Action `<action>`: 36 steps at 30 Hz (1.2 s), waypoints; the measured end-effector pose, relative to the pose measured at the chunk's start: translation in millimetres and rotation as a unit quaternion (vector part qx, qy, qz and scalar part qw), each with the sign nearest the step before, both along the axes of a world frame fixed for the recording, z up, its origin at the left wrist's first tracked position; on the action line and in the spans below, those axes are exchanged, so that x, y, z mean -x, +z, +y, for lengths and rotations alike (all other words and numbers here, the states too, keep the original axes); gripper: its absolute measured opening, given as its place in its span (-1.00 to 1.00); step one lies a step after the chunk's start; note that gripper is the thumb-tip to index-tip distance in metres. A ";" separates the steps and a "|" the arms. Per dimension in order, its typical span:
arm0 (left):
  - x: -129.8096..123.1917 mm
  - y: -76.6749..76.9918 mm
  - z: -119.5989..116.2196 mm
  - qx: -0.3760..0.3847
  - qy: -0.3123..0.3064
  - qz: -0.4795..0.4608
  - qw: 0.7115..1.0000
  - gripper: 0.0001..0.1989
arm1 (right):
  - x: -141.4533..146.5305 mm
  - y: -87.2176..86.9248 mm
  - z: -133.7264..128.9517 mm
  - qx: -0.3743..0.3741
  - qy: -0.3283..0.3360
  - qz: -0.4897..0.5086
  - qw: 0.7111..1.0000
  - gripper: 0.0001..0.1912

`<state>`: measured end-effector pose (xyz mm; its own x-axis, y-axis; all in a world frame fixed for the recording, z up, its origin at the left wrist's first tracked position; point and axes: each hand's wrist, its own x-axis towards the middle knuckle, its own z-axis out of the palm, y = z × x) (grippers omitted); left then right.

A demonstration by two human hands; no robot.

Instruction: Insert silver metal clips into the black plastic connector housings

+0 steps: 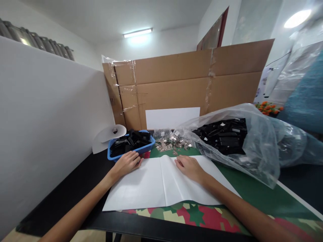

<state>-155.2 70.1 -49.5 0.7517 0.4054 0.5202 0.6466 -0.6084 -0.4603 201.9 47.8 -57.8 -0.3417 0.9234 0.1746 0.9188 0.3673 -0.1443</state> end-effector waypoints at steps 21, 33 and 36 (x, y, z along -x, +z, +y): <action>-18.4 25.7 7.6 0.027 -0.046 -0.068 0.996 -0.67 | 2.1 1.6 -2.2 -0.004 -0.003 0.020 1.000 -0.74; -92.7 73.5 79.7 0.066 0.047 -0.066 0.994 -0.79 | -0.2 -0.4 -4.1 -0.010 0.016 0.023 1.000 -0.72; -82.9 65.2 77.4 0.089 0.035 -0.028 0.995 -0.81 | 0.2 -0.9 -4.1 -0.010 0.017 0.032 0.999 -0.73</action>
<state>-72.3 147.5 15.8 0.6895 0.5456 0.4764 0.7125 -0.6291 -0.3107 201.7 43.7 -58.6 -0.3607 0.9076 0.2147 0.8950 0.4016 -0.1941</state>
